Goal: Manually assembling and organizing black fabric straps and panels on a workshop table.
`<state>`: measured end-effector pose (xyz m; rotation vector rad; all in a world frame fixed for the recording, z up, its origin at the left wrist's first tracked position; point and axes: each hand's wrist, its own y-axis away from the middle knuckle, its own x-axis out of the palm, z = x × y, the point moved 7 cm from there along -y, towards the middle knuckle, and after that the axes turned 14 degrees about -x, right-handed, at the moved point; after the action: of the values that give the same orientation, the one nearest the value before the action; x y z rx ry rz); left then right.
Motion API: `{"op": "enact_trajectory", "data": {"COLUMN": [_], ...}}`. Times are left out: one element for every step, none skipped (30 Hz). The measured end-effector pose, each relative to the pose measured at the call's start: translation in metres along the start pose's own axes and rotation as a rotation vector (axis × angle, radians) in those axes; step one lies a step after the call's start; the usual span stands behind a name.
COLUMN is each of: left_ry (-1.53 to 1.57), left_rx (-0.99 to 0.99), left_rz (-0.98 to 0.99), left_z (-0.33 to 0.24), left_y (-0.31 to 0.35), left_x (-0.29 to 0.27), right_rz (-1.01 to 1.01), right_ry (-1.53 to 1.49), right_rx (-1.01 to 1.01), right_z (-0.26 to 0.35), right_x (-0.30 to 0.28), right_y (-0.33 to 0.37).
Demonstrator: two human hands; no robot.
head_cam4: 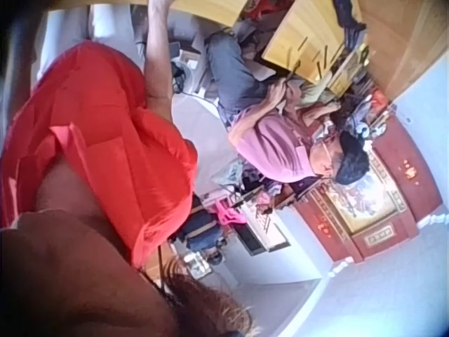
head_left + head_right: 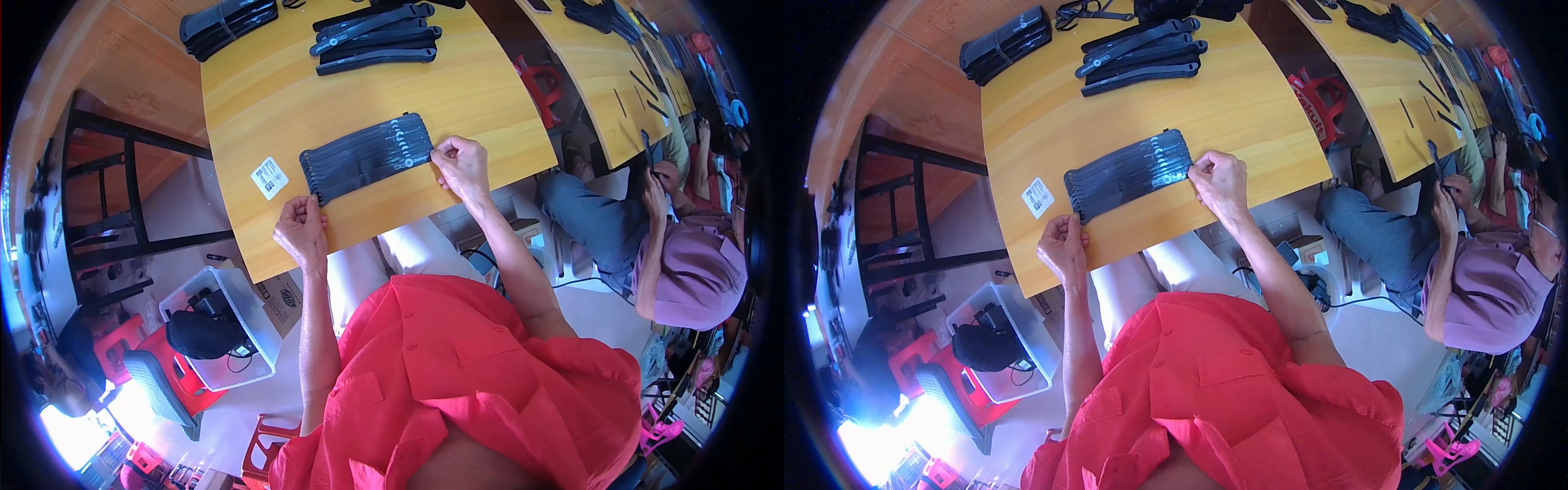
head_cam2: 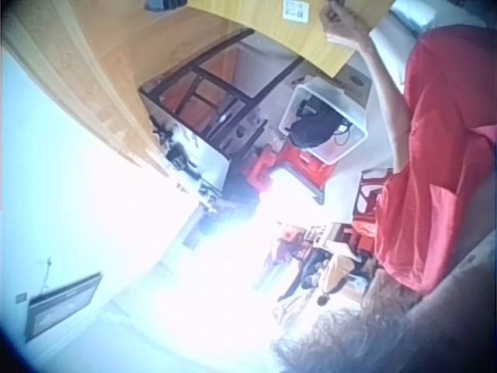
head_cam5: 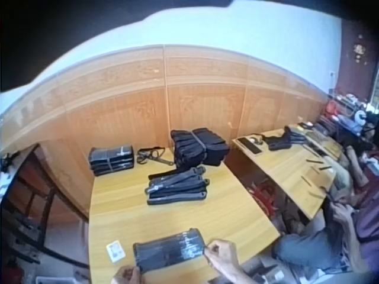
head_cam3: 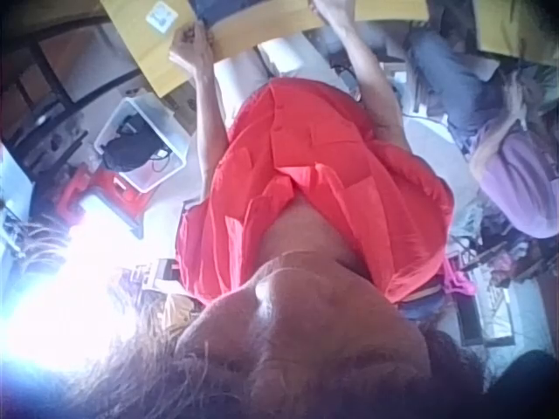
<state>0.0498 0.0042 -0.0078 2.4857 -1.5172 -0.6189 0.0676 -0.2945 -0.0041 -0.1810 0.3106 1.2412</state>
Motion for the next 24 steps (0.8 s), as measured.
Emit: {"op": "enact_trajectory", "data": {"left_ry": [-0.006, -0.011, -0.011, -0.003, 0.005, 0.006, -0.032, -0.069, -0.068, -0.061, -0.054, -0.052, -0.093, -0.135, -0.133, -0.121, -0.109, -0.107, -0.147, -0.188, -0.186, -0.209, -0.232, -0.229], "left_rx": [0.001, 0.003, 0.003, 0.001, -0.001, 0.000, 0.000, 0.000, 0.000, 0.005, 0.011, 0.012, 0.019, 0.027, 0.029, 0.024, 0.019, 0.023, 0.016, 0.010, 0.014, 0.031, 0.048, 0.054], "left_rz": [-0.003, -0.007, -0.007, -0.004, -0.001, -0.001, -0.015, -0.030, -0.031, -0.020, -0.009, -0.010, -0.025, -0.041, -0.040, -0.032, -0.023, -0.023, -0.032, -0.042, -0.042, -0.038, -0.035, -0.035], "left_z": [0.000, -0.001, 0.000, 0.000, 0.000, -0.002, -0.005, -0.007, -0.007, -0.006, -0.006, -0.007, -0.009, -0.011, -0.010, -0.008, -0.008, -0.009, -0.010, -0.011, -0.009, -0.009, -0.010, -0.011], "left_y": [0.000, 0.000, 0.000, 0.000, 0.000, 0.001, 0.002, 0.004, 0.003, 0.002, 0.002, 0.002, 0.002, 0.002, 0.002, 0.001, 0.001, 0.001, 0.001, 0.001, 0.000, -0.003, -0.004, -0.006], "left_x": [0.000, 0.000, 0.000, 0.000, 0.000, 0.000, 0.000, 0.000, -0.001, 0.000, 0.000, -0.001, -0.001, -0.001, -0.001, -0.001, -0.001, -0.001, -0.001, -0.002, -0.002, -0.002, -0.002, -0.003], "right_rz": [0.008, 0.016, 0.016, 0.021, 0.026, 0.026, 0.030, 0.033, 0.034, 0.044, 0.053, 0.054, 0.062, 0.071, 0.069, 0.075, 0.081, 0.079, 0.088, 0.096, 0.095, 0.106, 0.117, 0.114], "right_ry": [0.009, 0.018, 0.018, 0.020, 0.022, 0.022, 0.021, 0.019, 0.020, 0.014, 0.009, 0.009, 0.002, -0.005, -0.005, -0.003, -0.002, -0.002, 0.007, 0.016, 0.015, 0.012, 0.008, 0.007], "right_rx": [0.001, 0.003, 0.002, 0.011, 0.021, 0.020, 0.012, 0.005, 0.003, 0.006, 0.008, 0.005, 0.006, 0.006, 0.004, 0.019, 0.034, 0.030, 0.025, 0.020, 0.016, 0.026, 0.035, 0.030], "right_z": [0.001, 0.002, 0.003, 0.003, 0.003, 0.003, 0.003, 0.004, 0.003, 0.003, 0.002, 0.002, 0.002, 0.002, 0.002, 0.001, 0.001, 0.002, 0.003, 0.004, 0.004, 0.003, 0.003, 0.003], "right_x": [0.000, 0.000, 0.000, 0.000, 0.000, 0.000, 0.000, 0.000, 0.000, 0.001, 0.001, 0.002, 0.002, 0.002, 0.002, 0.002, 0.002, 0.001, 0.002, 0.002, 0.001, 0.001, 0.001, -0.001], "right_y": [0.000, 0.000, -0.001, -0.001, -0.001, -0.001, -0.001, -0.001, -0.002, -0.002, -0.003, -0.003, -0.004, -0.004, -0.004, -0.005, -0.005, -0.005, -0.005, -0.005, -0.006, -0.007, -0.008, -0.010]}}
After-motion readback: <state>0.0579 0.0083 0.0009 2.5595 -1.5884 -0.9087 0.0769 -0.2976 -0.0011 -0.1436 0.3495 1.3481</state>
